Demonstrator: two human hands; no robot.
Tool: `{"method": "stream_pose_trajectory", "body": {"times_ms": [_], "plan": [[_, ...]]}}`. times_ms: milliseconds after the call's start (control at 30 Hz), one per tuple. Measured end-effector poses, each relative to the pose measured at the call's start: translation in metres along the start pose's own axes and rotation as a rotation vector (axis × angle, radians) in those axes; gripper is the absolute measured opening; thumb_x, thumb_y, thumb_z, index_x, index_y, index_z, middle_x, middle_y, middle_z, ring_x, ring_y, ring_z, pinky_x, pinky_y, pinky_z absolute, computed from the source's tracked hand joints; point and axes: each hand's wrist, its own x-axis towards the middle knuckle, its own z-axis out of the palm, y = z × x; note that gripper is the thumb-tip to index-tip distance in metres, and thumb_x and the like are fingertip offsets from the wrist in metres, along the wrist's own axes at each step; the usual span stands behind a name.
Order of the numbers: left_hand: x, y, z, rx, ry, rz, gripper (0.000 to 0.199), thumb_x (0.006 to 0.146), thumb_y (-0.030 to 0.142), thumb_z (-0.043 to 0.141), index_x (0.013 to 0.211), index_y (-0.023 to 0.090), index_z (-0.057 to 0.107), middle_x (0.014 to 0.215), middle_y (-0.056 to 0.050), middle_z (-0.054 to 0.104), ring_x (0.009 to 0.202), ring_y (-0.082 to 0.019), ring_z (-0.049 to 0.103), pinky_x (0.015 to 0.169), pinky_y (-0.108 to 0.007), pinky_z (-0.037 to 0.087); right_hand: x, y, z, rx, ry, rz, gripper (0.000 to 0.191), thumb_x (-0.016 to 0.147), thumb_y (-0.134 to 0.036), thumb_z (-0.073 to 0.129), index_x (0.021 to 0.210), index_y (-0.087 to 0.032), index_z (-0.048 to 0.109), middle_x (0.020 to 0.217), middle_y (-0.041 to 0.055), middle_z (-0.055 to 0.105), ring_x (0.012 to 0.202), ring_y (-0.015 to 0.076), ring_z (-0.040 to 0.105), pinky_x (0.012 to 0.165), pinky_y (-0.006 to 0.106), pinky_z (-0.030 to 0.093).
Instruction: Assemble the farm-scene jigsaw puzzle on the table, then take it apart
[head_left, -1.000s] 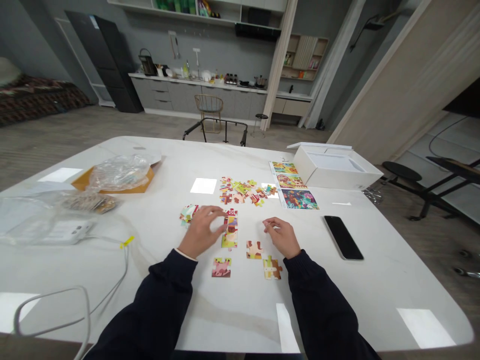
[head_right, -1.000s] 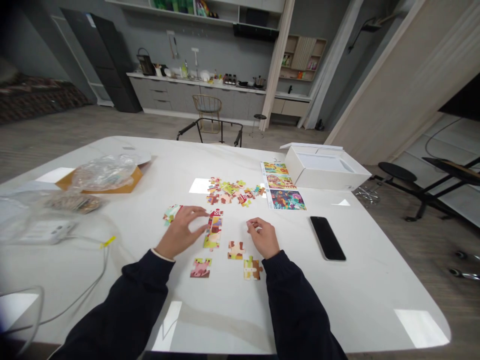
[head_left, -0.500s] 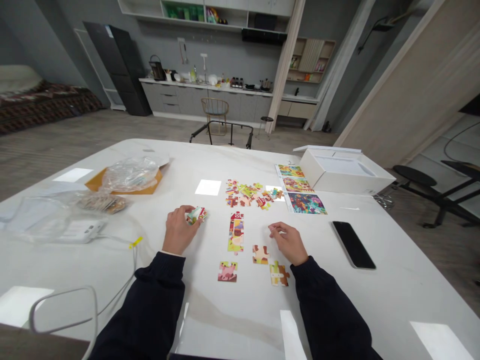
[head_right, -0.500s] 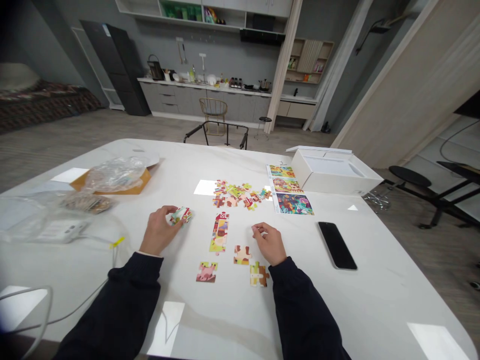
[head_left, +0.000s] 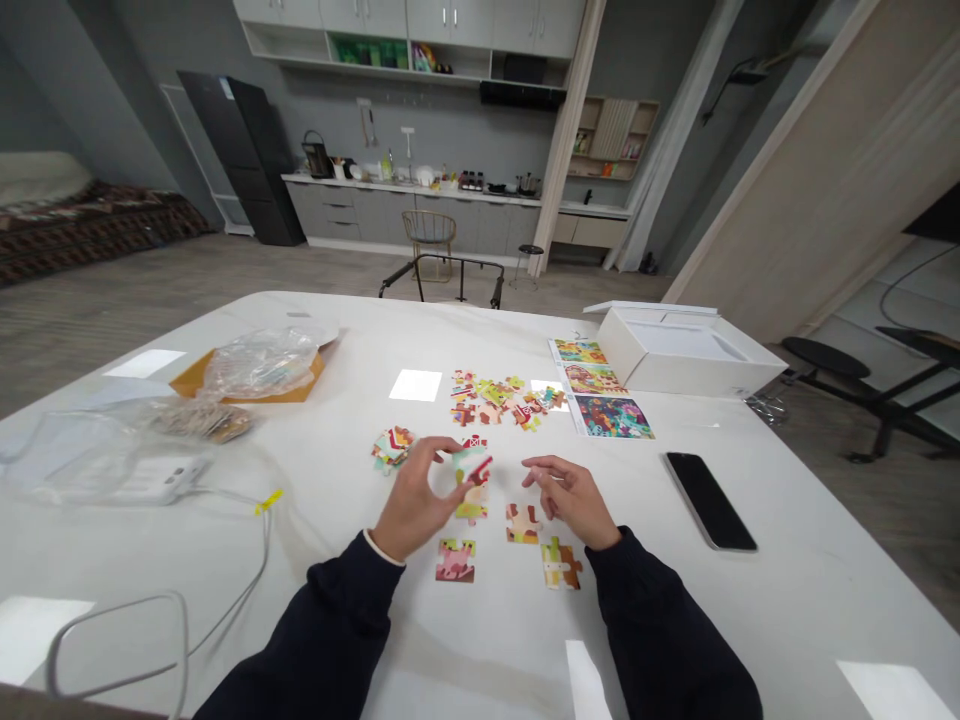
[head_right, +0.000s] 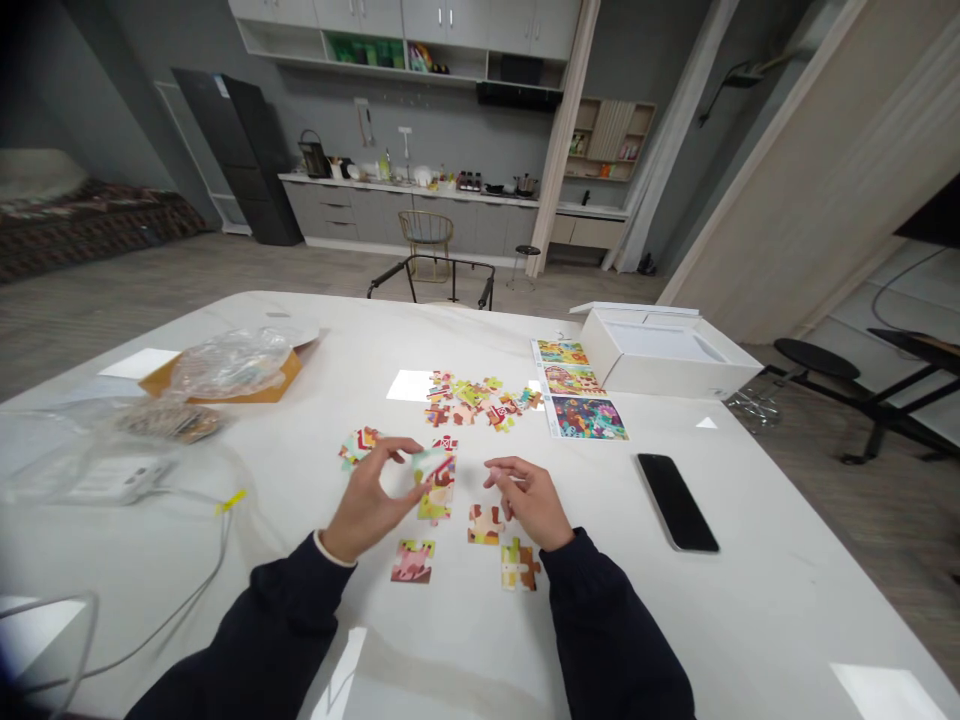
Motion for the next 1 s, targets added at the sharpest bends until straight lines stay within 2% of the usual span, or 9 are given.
{"method": "stream_pose_trajectory", "body": {"times_ms": [100,200,533,633,733,800,900,1000], "plan": [[-0.009,0.023,0.024,-0.127,-0.101,0.09,0.037,0.087,0.017,0.07,0.12,0.025,0.054,0.118,-0.008,0.064,0.11,-0.023,0.063,0.093,-0.038,0.055,-0.005,-0.006,0.008,0.083,-0.12,0.052,0.049,0.079,-0.063,0.072,0.097,-0.017,0.071,0.06,0.0,0.067,0.035,0.0103,0.049,0.036,0.022,0.027],[-0.014,0.028,0.034,-0.164,-0.108,0.126,0.037,0.086,0.016,0.072,0.118,0.024,0.055,0.114,-0.008,0.064,0.105,-0.022,0.064,0.09,-0.037,0.055,-0.006,-0.007,0.013,0.091,-0.123,0.081,0.046,0.072,-0.061,0.08,0.082,-0.017,0.067,0.049,-0.0031,0.061,0.033,0.0111,0.049,0.037,0.022,0.029],[-0.014,0.023,0.033,-0.174,-0.106,0.136,0.034,0.089,0.019,0.072,0.12,0.024,0.058,0.119,-0.008,0.065,0.106,-0.021,0.065,0.089,-0.036,0.056,-0.004,0.0,0.009,0.089,-0.087,0.082,0.045,0.072,-0.059,0.081,0.076,-0.018,0.065,0.047,-0.0033,0.061,0.033,0.0123,0.052,0.037,0.022,0.033],[-0.013,0.022,0.032,-0.167,-0.033,0.122,0.03,0.09,0.016,0.069,0.117,0.024,0.058,0.118,-0.008,0.066,0.107,-0.021,0.065,0.088,-0.036,0.055,-0.001,0.002,0.007,0.094,0.026,0.048,0.047,0.071,-0.061,0.082,0.079,-0.017,0.066,0.047,-0.0034,0.059,0.031,0.0116,0.049,0.036,0.023,0.03],[-0.011,0.019,0.028,-0.121,0.169,0.058,0.023,0.091,0.013,0.065,0.111,0.022,0.059,0.112,-0.007,0.067,0.102,-0.021,0.065,0.083,-0.036,0.054,0.002,0.002,0.0,0.12,0.264,0.002,0.051,0.069,-0.062,0.083,0.086,-0.016,0.067,0.043,-0.0047,0.056,0.031,0.0104,0.044,0.036,0.022,0.026],[-0.009,0.015,0.026,-0.092,0.312,-0.007,0.021,0.091,0.011,0.061,0.11,0.021,0.059,0.108,-0.007,0.065,0.096,-0.02,0.064,0.08,-0.036,0.053,0.004,0.002,-0.004,0.13,0.37,0.0,0.054,0.068,-0.061,0.084,0.092,-0.015,0.066,0.042,-0.0049,0.055,0.032,0.0101,0.042,0.037,0.022,0.025],[-0.007,0.01,0.024,-0.084,0.399,-0.074,0.022,0.09,0.009,0.057,0.109,0.021,0.057,0.105,-0.006,0.062,0.092,-0.019,0.062,0.079,-0.036,0.052,0.006,0.003,-0.009,0.125,0.391,0.019,0.057,0.068,-0.061,0.084,0.096,-0.015,0.066,0.043,-0.0039,0.057,0.033,0.01,0.042,0.037,0.022,0.024],[-0.008,0.008,0.026,-0.072,0.336,-0.091,0.022,0.089,0.01,0.057,0.108,0.021,0.056,0.105,-0.006,0.061,0.094,-0.02,0.062,0.079,-0.036,0.052,0.007,0.006,-0.009,0.101,0.347,0.025,0.055,0.068,-0.06,0.084,0.095,-0.015,0.066,0.046,-0.0031,0.058,0.034,0.0101,0.044,0.038,0.022,0.025]]}}
